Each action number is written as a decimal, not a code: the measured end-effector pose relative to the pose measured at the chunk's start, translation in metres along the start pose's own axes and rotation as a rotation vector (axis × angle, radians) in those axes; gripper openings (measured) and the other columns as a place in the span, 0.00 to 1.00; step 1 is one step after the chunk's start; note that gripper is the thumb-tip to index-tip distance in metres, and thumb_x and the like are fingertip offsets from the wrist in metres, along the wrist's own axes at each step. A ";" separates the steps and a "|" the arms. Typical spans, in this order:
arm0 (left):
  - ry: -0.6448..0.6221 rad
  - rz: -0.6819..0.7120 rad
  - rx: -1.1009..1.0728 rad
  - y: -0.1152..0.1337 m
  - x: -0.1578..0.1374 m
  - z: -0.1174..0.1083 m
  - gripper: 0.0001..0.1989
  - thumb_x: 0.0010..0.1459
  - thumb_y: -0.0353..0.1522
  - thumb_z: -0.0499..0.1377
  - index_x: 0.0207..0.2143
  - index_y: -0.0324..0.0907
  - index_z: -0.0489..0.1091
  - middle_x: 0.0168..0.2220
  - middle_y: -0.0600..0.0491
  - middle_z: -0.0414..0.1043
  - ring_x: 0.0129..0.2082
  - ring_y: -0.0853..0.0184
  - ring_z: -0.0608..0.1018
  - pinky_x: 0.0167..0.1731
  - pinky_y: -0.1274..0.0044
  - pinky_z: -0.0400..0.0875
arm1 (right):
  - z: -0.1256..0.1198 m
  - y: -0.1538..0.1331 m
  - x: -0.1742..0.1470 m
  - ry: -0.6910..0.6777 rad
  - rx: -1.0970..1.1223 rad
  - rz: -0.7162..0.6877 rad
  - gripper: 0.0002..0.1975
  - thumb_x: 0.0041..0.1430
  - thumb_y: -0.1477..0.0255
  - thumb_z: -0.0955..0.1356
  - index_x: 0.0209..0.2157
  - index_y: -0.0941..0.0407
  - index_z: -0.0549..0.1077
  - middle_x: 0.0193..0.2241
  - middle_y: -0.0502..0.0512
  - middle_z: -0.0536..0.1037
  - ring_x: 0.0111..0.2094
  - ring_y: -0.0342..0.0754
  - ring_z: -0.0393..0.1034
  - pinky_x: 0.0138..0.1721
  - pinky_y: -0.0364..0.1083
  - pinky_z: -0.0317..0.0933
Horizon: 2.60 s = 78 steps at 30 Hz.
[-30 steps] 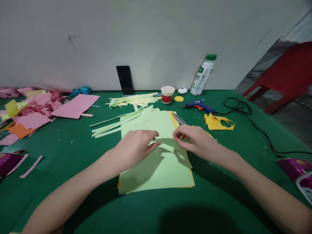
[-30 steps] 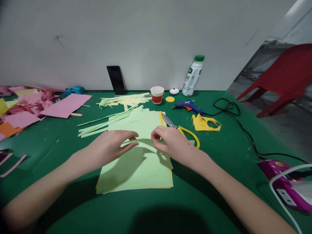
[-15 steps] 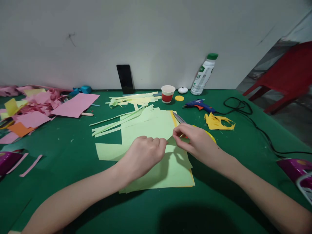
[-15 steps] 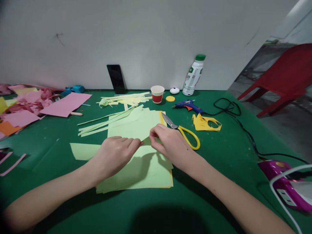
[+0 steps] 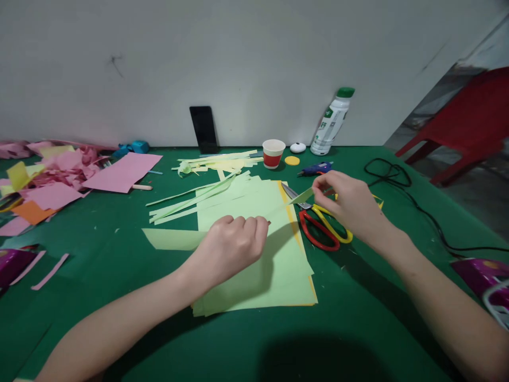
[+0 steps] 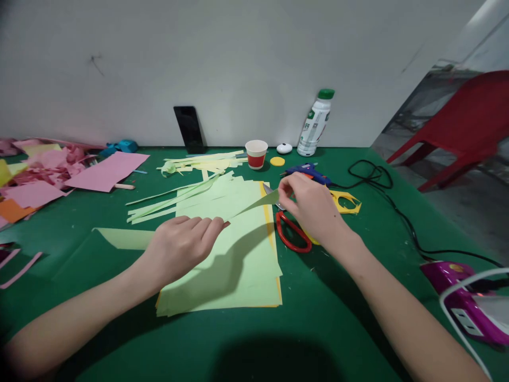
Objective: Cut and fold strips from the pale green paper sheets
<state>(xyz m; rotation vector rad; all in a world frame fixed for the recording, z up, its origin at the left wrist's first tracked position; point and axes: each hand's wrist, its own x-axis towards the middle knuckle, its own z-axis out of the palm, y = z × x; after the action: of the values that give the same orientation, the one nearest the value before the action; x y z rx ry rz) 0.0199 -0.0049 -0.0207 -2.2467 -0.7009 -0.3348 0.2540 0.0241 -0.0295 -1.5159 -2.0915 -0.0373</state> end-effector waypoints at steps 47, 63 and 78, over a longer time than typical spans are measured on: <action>-0.020 -0.185 -0.486 -0.004 -0.001 -0.003 0.21 0.60 0.33 0.46 0.15 0.37 0.63 0.08 0.58 0.58 0.08 0.76 0.56 0.12 0.79 0.42 | 0.003 -0.043 -0.012 0.143 -0.060 -0.411 0.05 0.53 0.79 0.61 0.26 0.58 0.63 0.23 0.52 0.70 0.19 0.39 0.60 0.18 0.40 0.52; -0.104 -0.291 -0.619 -0.021 -0.003 -0.004 0.19 0.59 0.34 0.49 0.18 0.37 0.68 0.10 0.57 0.61 0.11 0.77 0.58 0.14 0.81 0.45 | -0.009 0.016 0.007 0.149 0.371 0.176 0.03 0.52 0.70 0.63 0.27 0.55 0.66 0.25 0.53 0.70 0.26 0.47 0.66 0.29 0.48 0.60; -0.124 -0.320 -1.082 -0.013 0.005 0.000 0.09 0.57 0.30 0.52 0.35 0.41 0.72 0.31 0.55 0.77 0.28 0.71 0.77 0.28 0.82 0.67 | -0.004 -0.060 -0.024 -0.016 0.227 -0.320 0.10 0.55 0.76 0.64 0.25 0.57 0.76 0.17 0.50 0.76 0.17 0.41 0.66 0.19 0.41 0.54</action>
<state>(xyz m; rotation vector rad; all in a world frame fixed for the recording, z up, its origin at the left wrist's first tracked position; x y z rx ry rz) 0.0164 0.0043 -0.0106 -3.1714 -1.1272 -0.9026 0.2073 -0.0199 -0.0191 -1.0451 -2.2453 0.0913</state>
